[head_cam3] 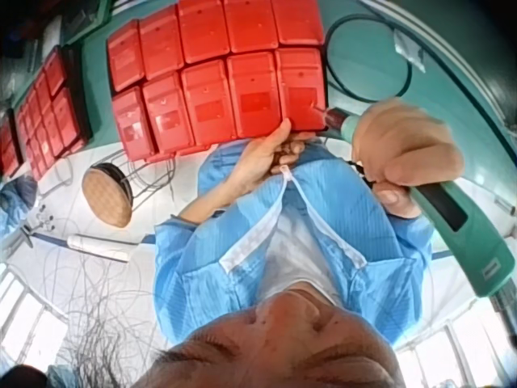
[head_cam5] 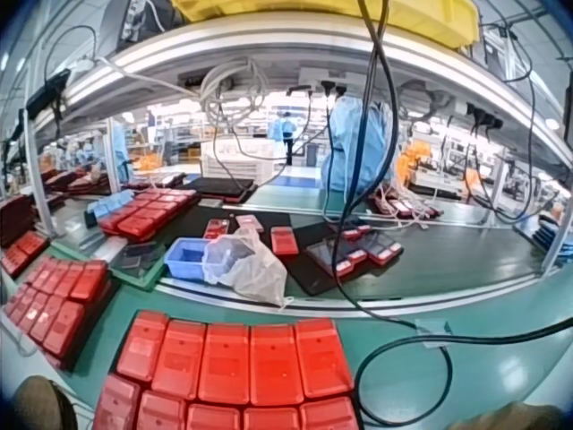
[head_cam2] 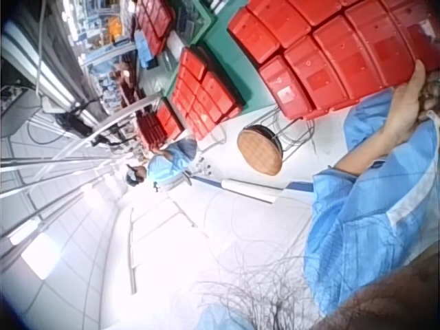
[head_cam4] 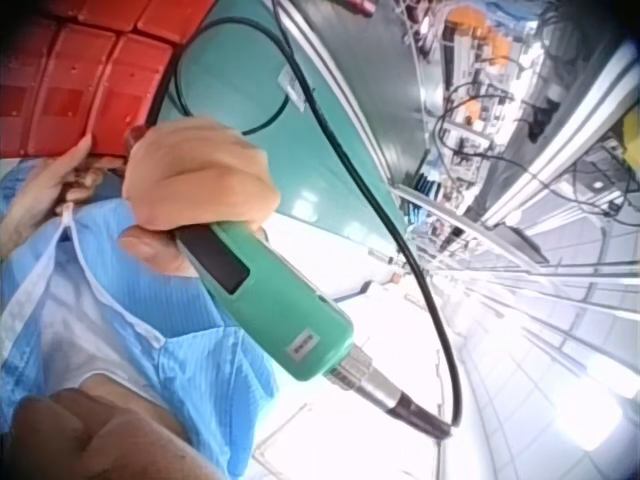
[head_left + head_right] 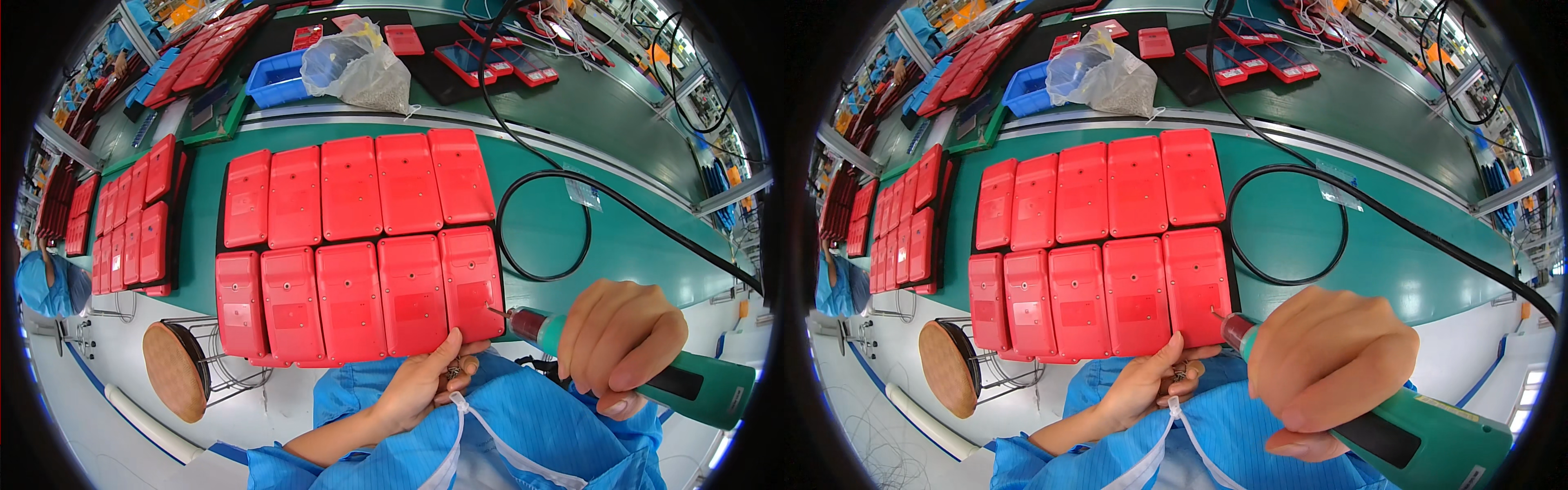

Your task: Assembling red plastic electronic devices using an electric screwdriver and components on an assembly line.

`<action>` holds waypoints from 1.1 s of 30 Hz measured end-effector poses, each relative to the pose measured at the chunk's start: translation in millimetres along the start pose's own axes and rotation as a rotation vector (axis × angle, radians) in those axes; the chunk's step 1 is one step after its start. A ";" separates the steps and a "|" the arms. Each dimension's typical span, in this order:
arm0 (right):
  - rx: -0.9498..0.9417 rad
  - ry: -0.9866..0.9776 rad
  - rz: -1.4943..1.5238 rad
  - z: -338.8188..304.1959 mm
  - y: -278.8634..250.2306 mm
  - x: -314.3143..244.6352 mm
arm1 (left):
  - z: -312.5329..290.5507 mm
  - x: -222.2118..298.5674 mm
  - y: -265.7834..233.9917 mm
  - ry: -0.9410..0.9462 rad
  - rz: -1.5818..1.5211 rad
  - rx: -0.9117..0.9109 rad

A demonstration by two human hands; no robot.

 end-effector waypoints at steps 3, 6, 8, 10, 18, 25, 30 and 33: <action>0.000 0.010 0.013 0.6 -2.3 0.9 | 0.9 -0.1 -0.2 0.004 0.006 -0.001; 0.033 0.026 0.011 0.5 -2.1 -0.1 | 2.4 -0.5 0.0 0.009 0.011 -0.001; 0.066 0.034 0.017 0.4 -2.7 0.0 | 2.8 -1.3 -0.5 0.013 0.015 0.002; 0.091 0.030 0.053 0.0 -4.3 1.7 | 1.9 -2.3 -1.2 0.016 0.009 0.002; 0.209 -0.006 -0.003 -7.2 -7.5 4.0 | 3.3 1.3 2.0 0.005 0.090 0.020; 0.223 -0.031 -0.040 -6.5 -9.2 2.8 | 2.8 0.8 0.6 0.004 0.083 0.012; 0.214 -0.027 -0.041 -6.3 -9.6 0.4 | 3.5 -1.5 0.0 0.022 -0.022 -0.001; 0.214 -0.020 -0.032 -6.4 -9.1 1.2 | 3.2 -2.1 -1.1 0.024 -0.016 -0.001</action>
Point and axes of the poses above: each hand's wrist, its own z-axis towards the middle knuckle, its own y-axis out of the palm, x = y × z, the point moved 2 cm from there along z, towards the middle knuckle, and after that the axes turned 8 degrees about z, right-handed, at the moved point
